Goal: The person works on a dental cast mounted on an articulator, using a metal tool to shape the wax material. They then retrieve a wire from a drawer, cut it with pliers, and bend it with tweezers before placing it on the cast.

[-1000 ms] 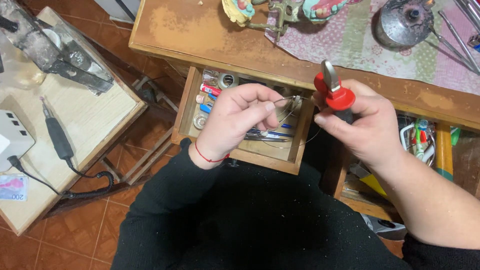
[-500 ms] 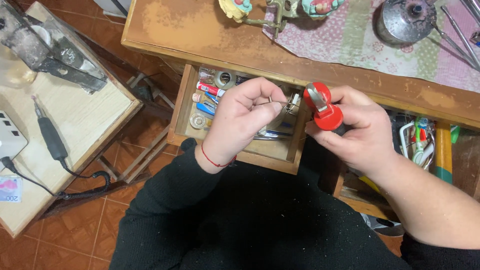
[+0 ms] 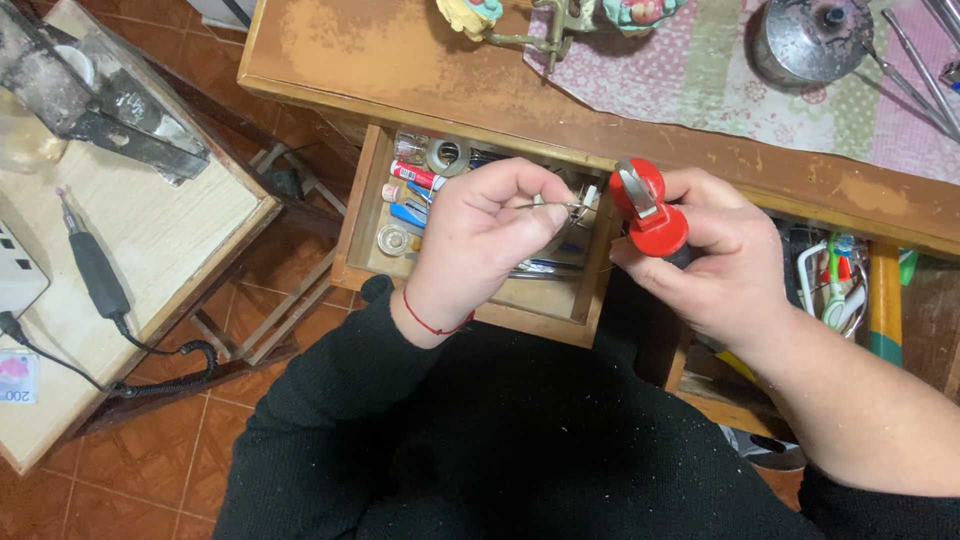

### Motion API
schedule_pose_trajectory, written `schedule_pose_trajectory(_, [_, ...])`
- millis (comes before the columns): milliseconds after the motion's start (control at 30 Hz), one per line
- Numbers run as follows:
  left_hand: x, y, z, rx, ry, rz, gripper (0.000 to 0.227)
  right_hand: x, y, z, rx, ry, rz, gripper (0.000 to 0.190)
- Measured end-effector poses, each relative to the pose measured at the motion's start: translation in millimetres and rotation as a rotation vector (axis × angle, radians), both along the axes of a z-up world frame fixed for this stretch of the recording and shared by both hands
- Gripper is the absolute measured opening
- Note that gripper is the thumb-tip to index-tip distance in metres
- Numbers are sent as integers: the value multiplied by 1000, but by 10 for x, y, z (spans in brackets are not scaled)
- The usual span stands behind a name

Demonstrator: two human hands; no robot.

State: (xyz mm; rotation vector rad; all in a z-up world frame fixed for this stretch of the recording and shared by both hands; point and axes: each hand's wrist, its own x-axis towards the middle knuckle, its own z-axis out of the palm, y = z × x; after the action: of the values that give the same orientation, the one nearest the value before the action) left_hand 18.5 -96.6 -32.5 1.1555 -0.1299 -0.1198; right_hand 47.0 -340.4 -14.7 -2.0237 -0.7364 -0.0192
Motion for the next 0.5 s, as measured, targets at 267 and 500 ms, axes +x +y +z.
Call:
schedule_pose_trajectory(267, [-2,-33,-32,41,-25,37,10,1,11,-2,4,-6,-3,24])
schedule_pose_trajectory(500, [0,-27,-40,89,-38,56,9,9,28,-10,14,-14,21,22])
